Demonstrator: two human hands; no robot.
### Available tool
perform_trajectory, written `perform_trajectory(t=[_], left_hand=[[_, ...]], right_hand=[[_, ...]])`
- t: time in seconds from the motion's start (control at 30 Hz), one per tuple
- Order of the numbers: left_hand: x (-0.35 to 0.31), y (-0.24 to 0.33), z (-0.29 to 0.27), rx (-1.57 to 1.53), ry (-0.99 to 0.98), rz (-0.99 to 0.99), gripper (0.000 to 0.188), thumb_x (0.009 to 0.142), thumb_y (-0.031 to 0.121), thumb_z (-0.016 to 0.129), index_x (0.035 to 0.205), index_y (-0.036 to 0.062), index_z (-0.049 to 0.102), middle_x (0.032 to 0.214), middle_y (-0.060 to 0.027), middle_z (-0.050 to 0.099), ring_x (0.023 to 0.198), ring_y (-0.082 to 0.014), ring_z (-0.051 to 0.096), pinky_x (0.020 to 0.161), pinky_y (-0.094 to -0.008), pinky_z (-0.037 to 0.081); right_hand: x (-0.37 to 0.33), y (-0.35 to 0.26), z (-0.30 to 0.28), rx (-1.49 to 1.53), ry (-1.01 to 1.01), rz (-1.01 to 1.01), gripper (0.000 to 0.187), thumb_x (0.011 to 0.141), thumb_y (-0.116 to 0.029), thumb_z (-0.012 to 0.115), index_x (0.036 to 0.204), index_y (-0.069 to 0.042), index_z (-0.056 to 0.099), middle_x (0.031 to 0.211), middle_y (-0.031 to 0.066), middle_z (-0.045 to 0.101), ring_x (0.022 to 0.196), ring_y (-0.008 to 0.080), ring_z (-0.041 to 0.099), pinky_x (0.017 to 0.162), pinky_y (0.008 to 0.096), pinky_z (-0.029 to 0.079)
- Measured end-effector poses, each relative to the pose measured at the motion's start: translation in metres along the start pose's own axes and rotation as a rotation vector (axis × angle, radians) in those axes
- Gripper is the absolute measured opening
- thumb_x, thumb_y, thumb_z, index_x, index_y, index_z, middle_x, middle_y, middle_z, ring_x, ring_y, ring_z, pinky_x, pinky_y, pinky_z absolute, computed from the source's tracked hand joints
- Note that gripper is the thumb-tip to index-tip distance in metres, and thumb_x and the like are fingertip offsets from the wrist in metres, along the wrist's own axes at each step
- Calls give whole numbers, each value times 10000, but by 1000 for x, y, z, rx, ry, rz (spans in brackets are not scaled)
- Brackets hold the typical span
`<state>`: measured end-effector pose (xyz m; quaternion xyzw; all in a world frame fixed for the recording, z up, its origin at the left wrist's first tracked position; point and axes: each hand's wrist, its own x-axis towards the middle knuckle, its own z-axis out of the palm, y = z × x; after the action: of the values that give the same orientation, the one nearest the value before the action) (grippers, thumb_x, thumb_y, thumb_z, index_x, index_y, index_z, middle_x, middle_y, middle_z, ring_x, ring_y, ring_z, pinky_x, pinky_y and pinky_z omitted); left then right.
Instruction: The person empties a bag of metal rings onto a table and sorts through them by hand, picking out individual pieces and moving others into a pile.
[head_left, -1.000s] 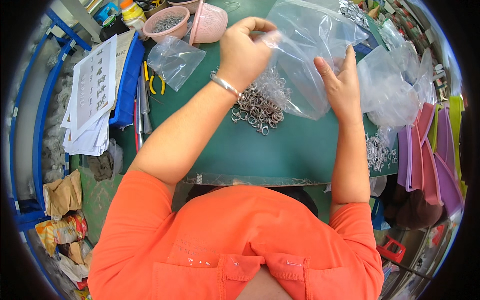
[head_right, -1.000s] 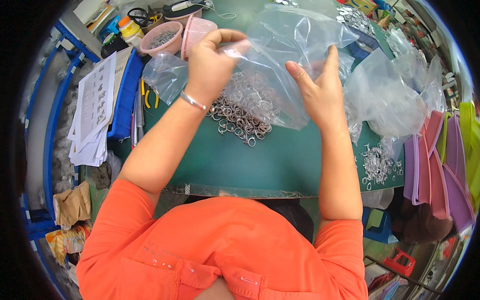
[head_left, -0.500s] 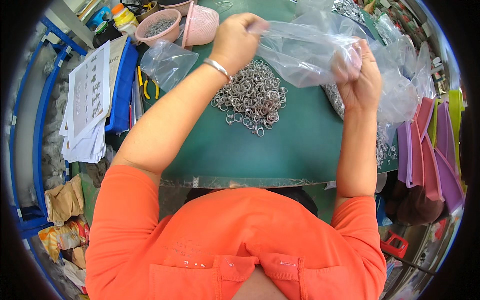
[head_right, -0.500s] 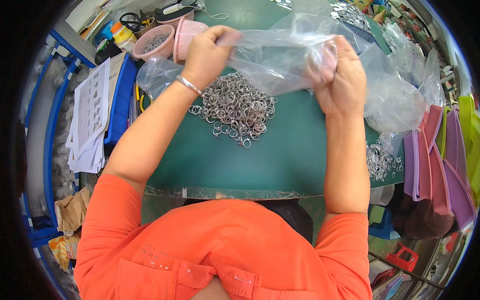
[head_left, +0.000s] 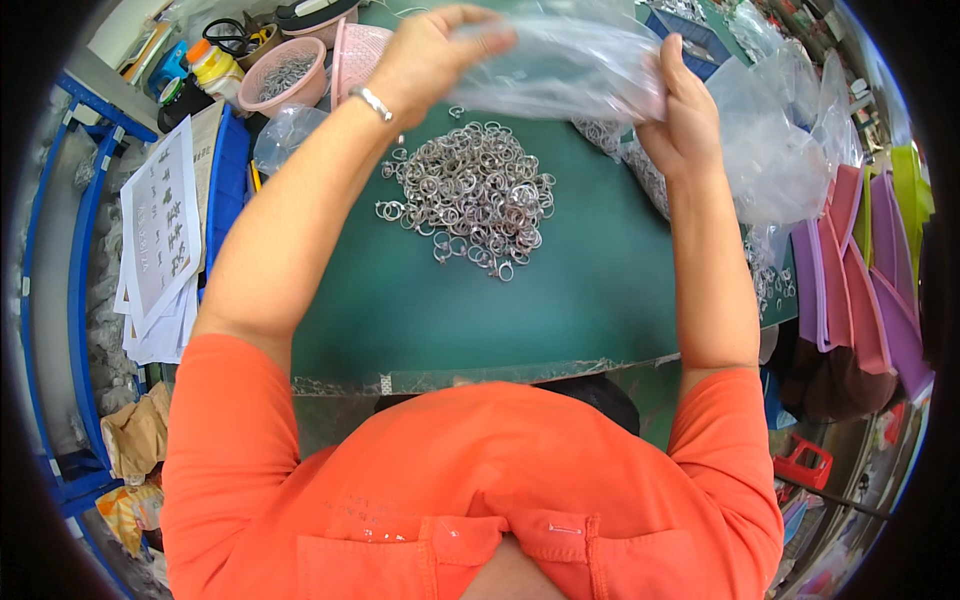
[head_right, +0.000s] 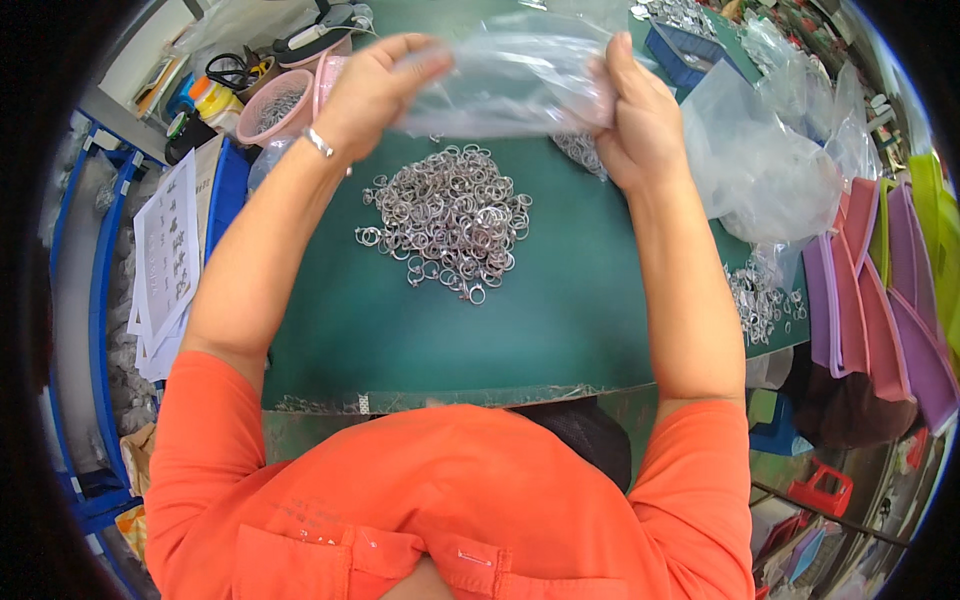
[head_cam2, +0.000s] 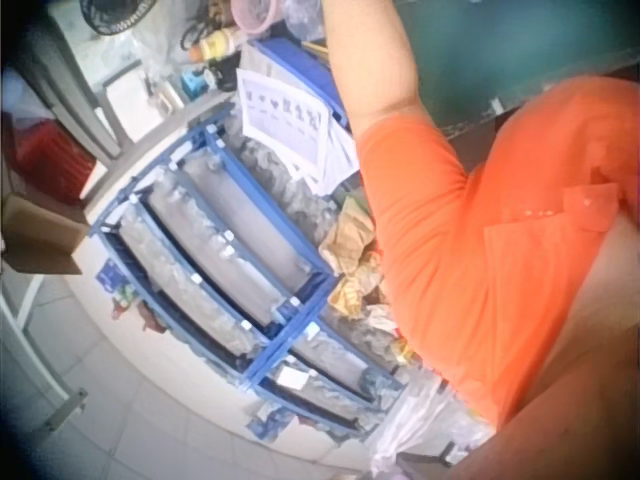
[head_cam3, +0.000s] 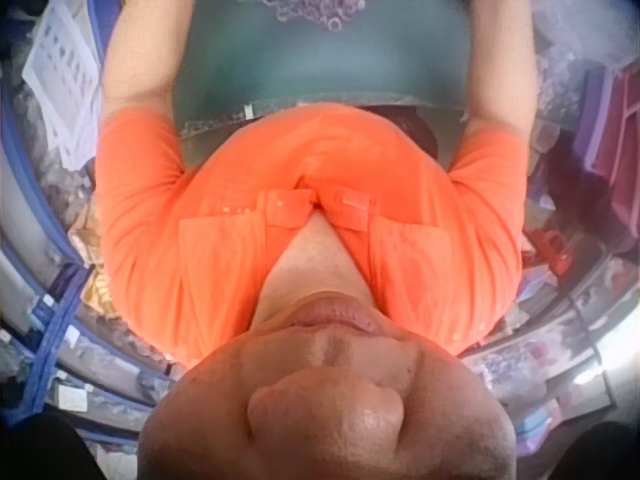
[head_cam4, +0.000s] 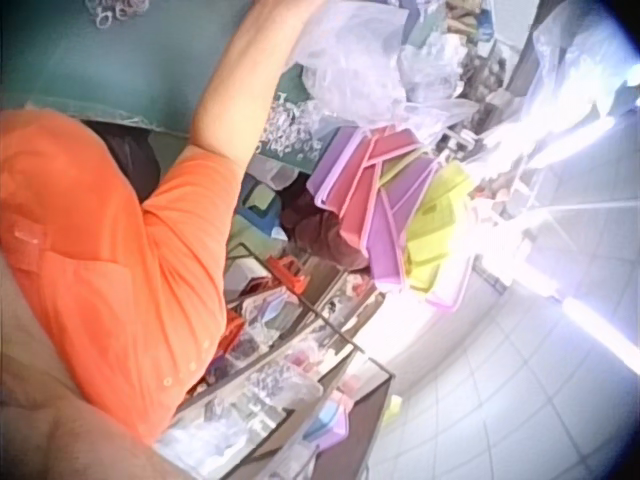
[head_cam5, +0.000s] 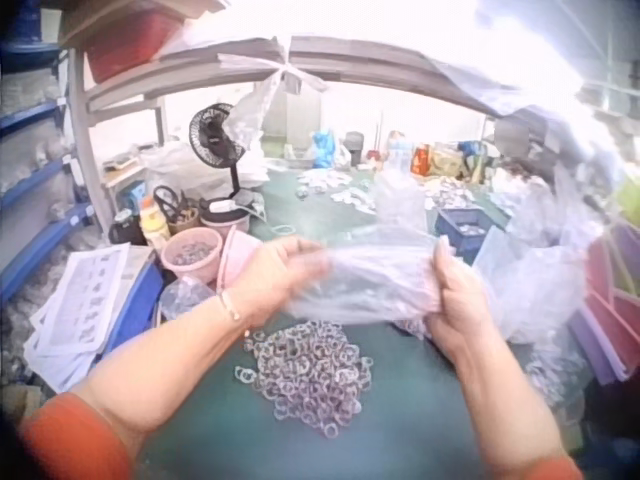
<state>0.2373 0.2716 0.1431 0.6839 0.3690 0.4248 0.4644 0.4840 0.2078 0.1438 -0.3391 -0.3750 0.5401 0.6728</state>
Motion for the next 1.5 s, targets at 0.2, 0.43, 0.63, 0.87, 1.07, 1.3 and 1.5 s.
perform_trajectory(t=[0.2,0.43,0.63,0.87,1.07,1.3,1.5], left_hand=[[48,-69,-18,410,115,170,629,879,473,655,1279,-5,569,1149,-120,642,1044,-200,587,902,-327,458],[-47,-84,33,795,52,627,480,817,356,699,1200,89,587,1239,-167,518,1169,-348,483,990,-437,362],[-153,-74,60,891,-395,520,528,727,507,727,1112,151,662,1246,-98,545,1243,-302,456,1066,-536,270],[-167,-80,43,920,-265,509,284,628,247,806,830,134,642,1039,-14,593,1076,-252,543,893,-429,358],[-170,-76,57,843,-114,573,329,687,214,782,983,138,658,1140,-32,602,1088,-260,540,936,-420,337],[-195,-76,76,789,-358,501,191,709,147,754,873,136,657,1053,-11,624,967,-210,577,893,-401,350],[-193,-71,76,856,-149,492,250,707,186,765,919,122,649,1021,-3,623,943,-219,574,885,-395,343]], right_hand=[[-44,61,-9,-1108,-154,-371,240,888,-206,650,1062,-41,657,1047,145,670,958,264,638,849,342,499],[-120,115,-33,-1484,-394,-411,360,779,-238,732,1096,-101,631,1217,126,557,1139,328,525,943,449,431],[-163,113,-42,-1632,-260,-368,397,803,-196,697,1178,-105,606,1302,121,527,1236,362,449,1033,535,341],[-204,118,-27,-1498,-461,-364,334,795,-155,686,1119,-102,625,1313,73,542,1246,298,463,1055,528,306],[-195,105,-37,-1229,-360,-259,239,815,-107,685,1049,-68,648,1231,88,604,1186,306,532,1021,522,349],[-187,88,-55,-1288,-268,-323,198,789,-11,676,981,-57,683,1101,111,655,1027,310,598,873,389,473],[-189,93,-65,-1189,10,-171,153,761,-13,714,905,-30,665,919,109,674,832,269,642,733,341,515]])
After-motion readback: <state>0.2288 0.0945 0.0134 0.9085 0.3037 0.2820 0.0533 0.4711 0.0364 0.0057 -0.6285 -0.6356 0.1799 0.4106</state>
